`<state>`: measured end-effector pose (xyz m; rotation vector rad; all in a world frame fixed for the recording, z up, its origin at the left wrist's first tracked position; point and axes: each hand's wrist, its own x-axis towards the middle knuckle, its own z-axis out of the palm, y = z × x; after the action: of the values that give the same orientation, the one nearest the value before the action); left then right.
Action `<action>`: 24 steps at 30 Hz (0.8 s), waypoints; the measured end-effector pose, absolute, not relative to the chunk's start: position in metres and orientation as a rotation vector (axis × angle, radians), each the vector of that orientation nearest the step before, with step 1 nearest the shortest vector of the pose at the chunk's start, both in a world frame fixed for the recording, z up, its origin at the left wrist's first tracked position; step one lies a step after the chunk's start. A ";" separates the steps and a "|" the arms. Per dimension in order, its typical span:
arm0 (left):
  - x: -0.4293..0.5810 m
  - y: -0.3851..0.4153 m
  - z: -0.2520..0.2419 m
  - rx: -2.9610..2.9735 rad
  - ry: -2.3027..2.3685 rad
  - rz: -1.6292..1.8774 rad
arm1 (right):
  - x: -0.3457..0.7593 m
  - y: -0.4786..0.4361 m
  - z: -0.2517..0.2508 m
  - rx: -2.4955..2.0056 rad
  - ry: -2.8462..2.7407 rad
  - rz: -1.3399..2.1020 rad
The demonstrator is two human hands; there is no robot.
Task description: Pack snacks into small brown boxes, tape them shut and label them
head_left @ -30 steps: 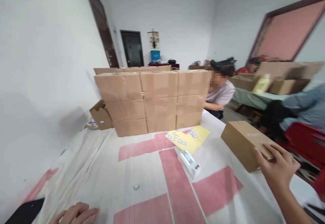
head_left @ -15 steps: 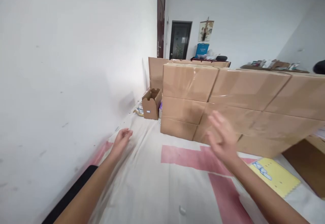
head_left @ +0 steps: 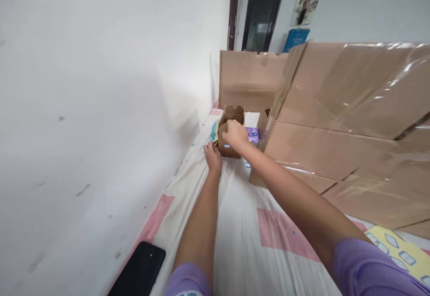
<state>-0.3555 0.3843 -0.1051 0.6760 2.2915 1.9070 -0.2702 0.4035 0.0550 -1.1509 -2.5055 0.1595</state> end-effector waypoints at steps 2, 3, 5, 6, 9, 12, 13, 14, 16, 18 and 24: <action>-0.347 0.378 -0.106 0.758 2.382 1.900 | -0.266 0.411 0.049 -1.079 -2.455 0.176; -0.343 0.372 -0.105 0.777 2.423 1.902 | -0.263 0.411 0.047 -1.021 -2.441 0.201; -0.332 0.354 -0.098 0.828 2.494 1.917 | -0.251 0.404 0.047 -0.877 -2.427 0.265; -0.326 0.341 -0.093 0.865 2.516 1.931 | -0.244 0.398 0.050 -0.802 -2.419 0.308; -0.298 0.280 -0.073 1.061 2.520 1.974 | -0.207 0.366 0.066 -0.567 -2.392 0.494; -0.246 0.191 -0.058 1.300 2.462 1.998 | -0.148 0.323 0.084 -0.314 -2.404 0.709; -0.224 0.157 -0.057 1.348 2.449 2.010 | -0.124 0.308 0.087 -0.240 -2.410 0.758; -0.201 0.122 -0.057 1.368 2.446 2.019 | -0.099 0.293 0.089 -0.181 -2.411 0.794; -0.158 0.052 -0.060 1.337 2.475 2.066 | -0.048 0.266 0.086 -0.119 -2.389 0.822; -0.127 -0.015 -0.061 1.233 2.601 2.007 | 0.001 0.247 0.077 -0.119 -2.308 0.806; -0.119 -0.133 -0.019 1.293 2.753 1.441 | 0.116 0.214 0.045 -0.253 -2.100 0.738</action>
<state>-0.1186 -0.1327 -0.0190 1.2926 2.7533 1.4407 0.1164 0.2138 0.0446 -0.2529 -2.0998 0.7384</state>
